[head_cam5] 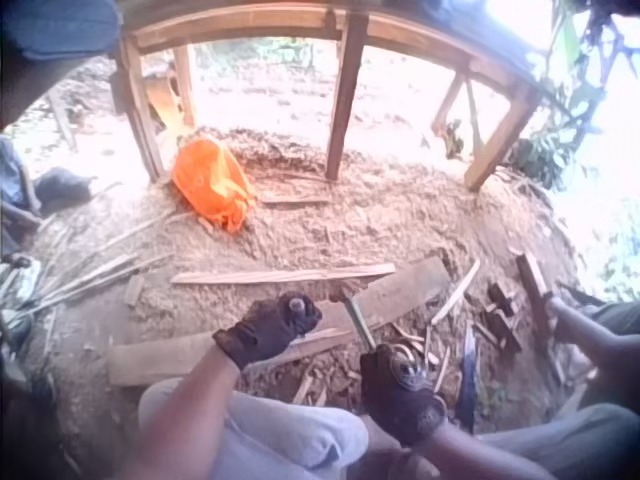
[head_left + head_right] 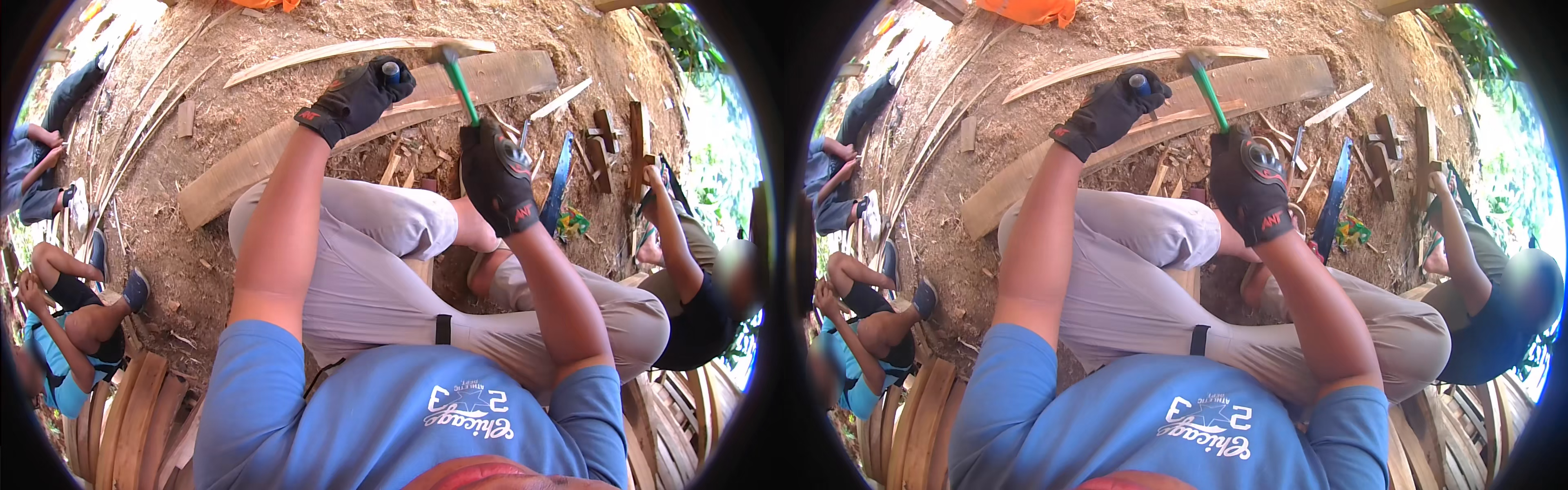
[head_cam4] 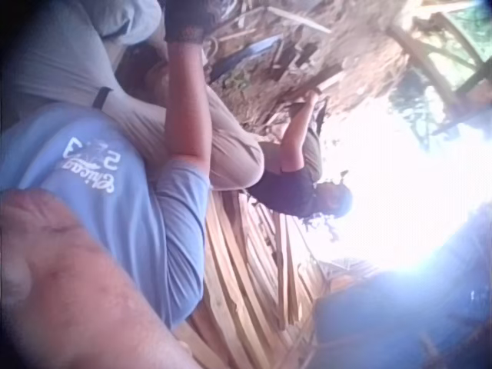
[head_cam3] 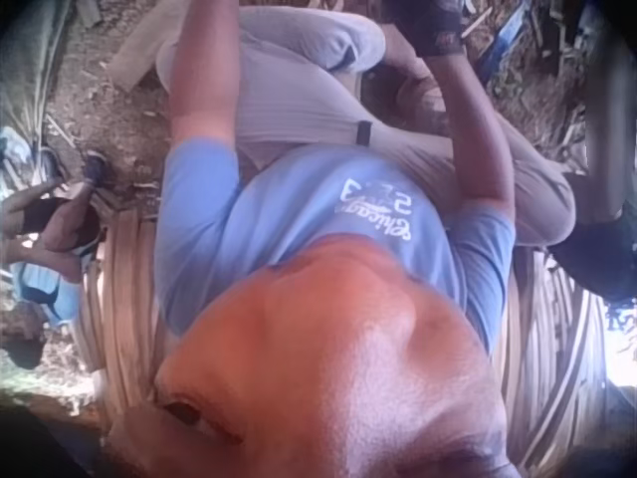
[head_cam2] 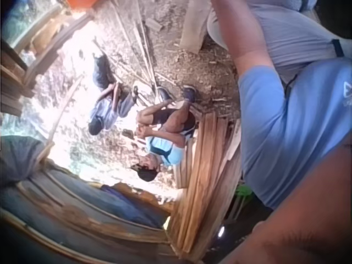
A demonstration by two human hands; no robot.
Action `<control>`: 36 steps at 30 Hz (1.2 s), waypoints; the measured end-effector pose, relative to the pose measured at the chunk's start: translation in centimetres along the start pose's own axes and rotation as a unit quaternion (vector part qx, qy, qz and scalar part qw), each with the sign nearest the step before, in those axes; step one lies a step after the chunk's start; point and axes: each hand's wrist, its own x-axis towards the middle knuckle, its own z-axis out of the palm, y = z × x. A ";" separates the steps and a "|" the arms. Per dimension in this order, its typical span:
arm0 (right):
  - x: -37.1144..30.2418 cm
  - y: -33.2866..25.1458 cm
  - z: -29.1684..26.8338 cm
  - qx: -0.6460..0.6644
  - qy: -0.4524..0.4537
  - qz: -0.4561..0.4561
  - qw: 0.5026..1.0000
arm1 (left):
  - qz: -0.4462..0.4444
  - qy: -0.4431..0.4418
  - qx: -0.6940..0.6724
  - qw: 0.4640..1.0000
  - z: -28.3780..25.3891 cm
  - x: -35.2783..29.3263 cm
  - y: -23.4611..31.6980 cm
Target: The person sits on the ground and uses a hammer and a chisel to carve a small wooden piece. They repeatedly strike the chisel to remove wood shavings, occasionally adjusting the wood's position. Other people are visible in the background working on similar tasks.
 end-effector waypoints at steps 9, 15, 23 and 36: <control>4.6 10.7 12.3 -0.186 0.011 -0.033 0.982 | 0.063 0.095 -0.149 0.982 1.4 1.3 -1.9; 5.4 11.4 12.5 -0.181 -0.020 -0.028 0.983 | -0.089 0.258 -0.196 0.942 2.7 4.3 -1.6; 5.5 11.2 11.5 -0.201 -0.056 -0.024 0.978 | 0.012 0.069 -0.405 0.912 1.5 4.5 -1.3; 5.3 10.9 12.3 -0.157 -0.019 -0.026 0.987 | -0.099 0.302 -0.291 0.902 2.3 2.8 -1.7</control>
